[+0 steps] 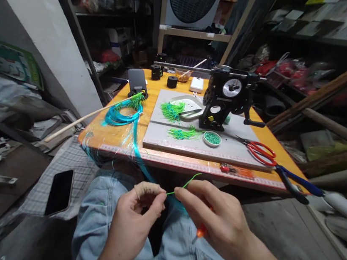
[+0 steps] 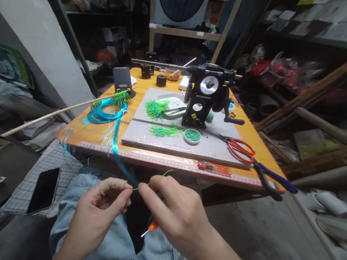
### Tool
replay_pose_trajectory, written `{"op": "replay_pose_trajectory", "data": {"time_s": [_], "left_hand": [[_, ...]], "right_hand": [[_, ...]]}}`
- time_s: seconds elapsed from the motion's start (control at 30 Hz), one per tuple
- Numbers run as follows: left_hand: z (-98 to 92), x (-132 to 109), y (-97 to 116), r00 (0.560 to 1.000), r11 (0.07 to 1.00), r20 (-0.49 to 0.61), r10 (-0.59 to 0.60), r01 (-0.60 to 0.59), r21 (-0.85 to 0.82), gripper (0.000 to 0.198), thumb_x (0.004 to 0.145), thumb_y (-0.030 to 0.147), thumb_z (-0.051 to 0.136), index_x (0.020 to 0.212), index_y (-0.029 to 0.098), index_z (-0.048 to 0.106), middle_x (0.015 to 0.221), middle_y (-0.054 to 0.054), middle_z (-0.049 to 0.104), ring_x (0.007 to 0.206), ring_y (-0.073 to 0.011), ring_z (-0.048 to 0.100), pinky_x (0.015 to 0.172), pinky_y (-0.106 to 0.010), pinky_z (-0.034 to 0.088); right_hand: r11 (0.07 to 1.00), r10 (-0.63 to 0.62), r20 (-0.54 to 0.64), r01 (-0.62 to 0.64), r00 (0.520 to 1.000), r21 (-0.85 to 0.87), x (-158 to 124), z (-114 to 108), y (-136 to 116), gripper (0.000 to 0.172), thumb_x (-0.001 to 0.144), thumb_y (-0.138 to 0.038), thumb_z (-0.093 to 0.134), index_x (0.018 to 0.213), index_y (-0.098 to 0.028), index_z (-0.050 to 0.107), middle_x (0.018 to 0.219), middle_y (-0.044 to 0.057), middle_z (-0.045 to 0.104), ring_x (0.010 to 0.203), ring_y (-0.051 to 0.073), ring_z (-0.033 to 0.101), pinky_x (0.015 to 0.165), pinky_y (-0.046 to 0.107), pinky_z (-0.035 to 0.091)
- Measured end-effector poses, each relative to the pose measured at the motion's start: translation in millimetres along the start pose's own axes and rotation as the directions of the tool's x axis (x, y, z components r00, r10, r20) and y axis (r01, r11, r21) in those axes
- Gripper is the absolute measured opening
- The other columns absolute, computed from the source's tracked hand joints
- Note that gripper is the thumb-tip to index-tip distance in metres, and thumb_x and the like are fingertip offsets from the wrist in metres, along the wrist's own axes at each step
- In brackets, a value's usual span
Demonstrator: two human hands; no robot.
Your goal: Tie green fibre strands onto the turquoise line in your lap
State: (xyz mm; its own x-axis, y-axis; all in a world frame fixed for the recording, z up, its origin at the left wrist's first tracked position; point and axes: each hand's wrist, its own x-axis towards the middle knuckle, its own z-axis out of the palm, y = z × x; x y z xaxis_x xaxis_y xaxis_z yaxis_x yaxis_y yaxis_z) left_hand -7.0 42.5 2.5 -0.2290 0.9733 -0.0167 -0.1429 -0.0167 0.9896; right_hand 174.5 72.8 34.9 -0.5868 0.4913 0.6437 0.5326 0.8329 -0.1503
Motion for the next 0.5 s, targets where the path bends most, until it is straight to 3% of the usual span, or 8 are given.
{"op": "replay_pose_trajectory", "data": {"time_s": [0.07, 0.1, 0.17, 0.23, 0.37, 0.43, 0.5], "left_hand": [[1.5, -5.5, -3.8, 0.999, 0.999, -0.043, 0.022, -0.023, -0.023, 0.015, 0.07, 0.029, 0.083, 0.074, 0.017, 0.075, 0.06, -0.001, 0.07, 0.054, -0.0127, 0.065, 0.051, -0.018, 0.055], [2.3, -8.9, -6.3, 0.997, 0.999, -0.062, 0.034, -0.037, -0.038, 0.015, 0.07, 0.03, 0.083, 0.074, 0.018, 0.075, 0.061, -0.001, 0.07, 0.054, -0.0126, 0.065, 0.051, -0.018, 0.055], [3.8, -16.6, -11.6, 0.995, 0.997, -0.069, 0.065, -0.068, -0.044, 0.012, 0.073, 0.029, 0.081, 0.076, 0.019, 0.076, 0.064, -0.001, 0.072, 0.056, -0.013, 0.066, 0.054, -0.019, 0.057], [4.8, -24.2, -16.4, 0.993, 0.993, -0.036, 0.116, -0.116, -0.008, 0.006, 0.077, 0.025, 0.078, 0.078, 0.02, 0.077, 0.07, -0.002, 0.074, 0.06, -0.0138, 0.068, 0.057, -0.02, 0.058], [5.1, -34.6, -21.4, 0.971, 0.962, 0.067, 0.231, -0.238, 0.132, 0.005, 0.08, 0.018, 0.073, 0.081, 0.021, 0.077, 0.073, -0.003, 0.074, 0.067, -0.0159, 0.068, 0.064, -0.022, 0.057], [4.7, -37.8, -22.7, 0.958, 0.942, 0.116, 0.262, -0.28, 0.184, 0.007, 0.08, 0.016, 0.073, 0.082, 0.021, 0.078, 0.073, -0.002, 0.073, 0.067, -0.0162, 0.067, 0.064, -0.023, 0.057], [4.0, -41.0, -24.3, 0.955, 0.936, 0.098, 0.279, -0.293, 0.193, 0.007, 0.079, 0.016, 0.074, 0.082, 0.022, 0.078, 0.072, -0.002, 0.073, 0.064, -0.0155, 0.066, 0.062, -0.023, 0.057]], "right_hand": [[0.958, 0.223, -0.063, -0.206, 0.973, 0.198, -8.2, 6.0, -11.1, 0.016, 0.093, -0.013, 0.06, 0.104, -0.018, 0.07, 0.085, 0.006, 0.064, 0.069, 0.014, 0.062, 0.057, 0.022, 0.049], [0.896, 0.35, -0.068, -0.312, 0.934, 0.316, -11.9, 9.9, -17.3, 0.013, 0.091, -0.015, 0.063, 0.1, -0.019, 0.072, 0.081, 0.005, 0.063, 0.066, 0.014, 0.061, 0.056, 0.022, 0.048], [0.693, 0.571, -0.008, -0.477, 0.821, 0.54, -18.1, 18.6, -29.5, 0.01, 0.089, -0.019, 0.066, 0.09, -0.019, 0.076, 0.075, 0.003, 0.061, 0.064, 0.014, 0.059, 0.053, 0.022, 0.047], [0.422, 0.715, 0.116, -0.558, 0.689, 0.715, -22.6, 27.4, -39.8, 0.012, 0.087, -0.027, 0.069, 0.084, -0.02, 0.079, 0.072, 0.003, 0.06, 0.061, 0.013, 0.056, 0.049, 0.022, 0.043], [-0.165, 0.784, 0.415, -0.491, 0.461, 0.856, -28.6, 38.8, -52.1, 0.024, 0.079, -0.041, 0.077, 0.081, -0.018, 0.078, 0.073, -0.001, 0.054, 0.043, 0.002, 0.034, 0.037, 0.018, 0.025], [-0.346, 0.762, 0.516, -0.429, 0.391, 0.835, -31.1, 39.0, -54.3, 0.026, 0.076, -0.043, 0.08, 0.078, -0.017, 0.076, 0.065, -0.005, 0.047, 0.04, 0.0, 0.024, 0.035, 0.016, 0.019], [-0.447, 0.761, 0.554, -0.348, 0.336, 0.824, -34.5, 35.8, -54.5, 0.027, 0.074, -0.042, 0.083, 0.076, -0.017, 0.072, 0.055, -0.01, 0.036, 0.041, 0.001, 0.018, 0.035, 0.014, 0.016]]}}
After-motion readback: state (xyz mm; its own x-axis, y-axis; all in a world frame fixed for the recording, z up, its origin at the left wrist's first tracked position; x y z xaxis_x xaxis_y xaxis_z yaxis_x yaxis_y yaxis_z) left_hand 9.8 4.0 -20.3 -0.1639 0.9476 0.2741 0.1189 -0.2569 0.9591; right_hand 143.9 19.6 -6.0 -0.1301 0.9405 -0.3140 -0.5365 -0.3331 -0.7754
